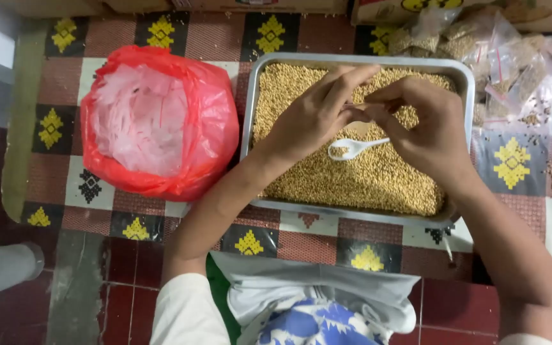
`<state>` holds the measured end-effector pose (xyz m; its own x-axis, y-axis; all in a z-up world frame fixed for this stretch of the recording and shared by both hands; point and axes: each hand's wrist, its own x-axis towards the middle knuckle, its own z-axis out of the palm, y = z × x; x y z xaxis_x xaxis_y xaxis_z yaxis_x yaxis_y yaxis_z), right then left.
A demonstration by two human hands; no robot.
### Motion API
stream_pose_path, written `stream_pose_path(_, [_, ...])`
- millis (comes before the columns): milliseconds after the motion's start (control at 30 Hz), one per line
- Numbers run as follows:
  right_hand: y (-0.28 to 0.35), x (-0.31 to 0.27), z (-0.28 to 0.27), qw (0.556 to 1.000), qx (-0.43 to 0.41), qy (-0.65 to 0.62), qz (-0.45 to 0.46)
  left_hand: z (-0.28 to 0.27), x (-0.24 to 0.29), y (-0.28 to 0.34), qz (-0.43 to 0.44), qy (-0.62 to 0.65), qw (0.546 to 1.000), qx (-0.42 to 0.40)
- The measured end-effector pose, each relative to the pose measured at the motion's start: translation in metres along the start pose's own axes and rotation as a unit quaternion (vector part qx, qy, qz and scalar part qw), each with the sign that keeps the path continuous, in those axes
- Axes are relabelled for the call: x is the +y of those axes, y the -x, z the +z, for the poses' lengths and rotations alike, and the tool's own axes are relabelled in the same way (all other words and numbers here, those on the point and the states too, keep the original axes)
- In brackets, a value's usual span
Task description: Filling small plastic bags with seeds using a plastic spoon from a metal tray
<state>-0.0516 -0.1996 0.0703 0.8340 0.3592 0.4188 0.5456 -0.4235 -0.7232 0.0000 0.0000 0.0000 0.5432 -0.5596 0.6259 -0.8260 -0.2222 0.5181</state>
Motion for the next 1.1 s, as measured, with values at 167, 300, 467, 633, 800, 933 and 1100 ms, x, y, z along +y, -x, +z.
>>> stream_pose_path(167, [0.005, 0.007, -0.001, 0.995, 0.063, -0.048, 0.056, -0.010, 0.019, -0.015, -0.048, 0.114, 0.992, 0.023])
stream_pose_path(300, [0.010, 0.005, -0.004, 0.986, 0.111, -0.123, 0.010, -0.009, 0.017, -0.006, -0.169, 0.142, 0.974, -0.045])
stream_pose_path(467, [0.000, 0.001, -0.013, 0.997, 0.071, 0.020, -0.006, -0.016, 0.016, -0.009, -0.118, 0.116, 0.986, -0.024])
stream_pose_path(633, [0.012, 0.010, -0.018, 0.989, 0.047, 0.143, -0.002, -0.012, 0.008, -0.007, -0.032, 0.032, 0.998, 0.037])
stream_pose_path(800, [0.014, 0.018, -0.019, 0.993, 0.102, -0.008, 0.066, -0.026, 0.016, -0.012, -0.136, 0.123, 0.982, -0.051])
stream_pose_path(933, [0.021, 0.019, -0.017, 0.992, 0.106, -0.007, 0.068, -0.046, 0.019, -0.006, -0.192, 0.173, 0.964, -0.062])
stream_pose_path(1100, [0.004, -0.004, -0.010, 0.981, 0.127, -0.080, 0.120, -0.050, 0.018, -0.008, -0.204, 0.213, 0.956, 0.002])
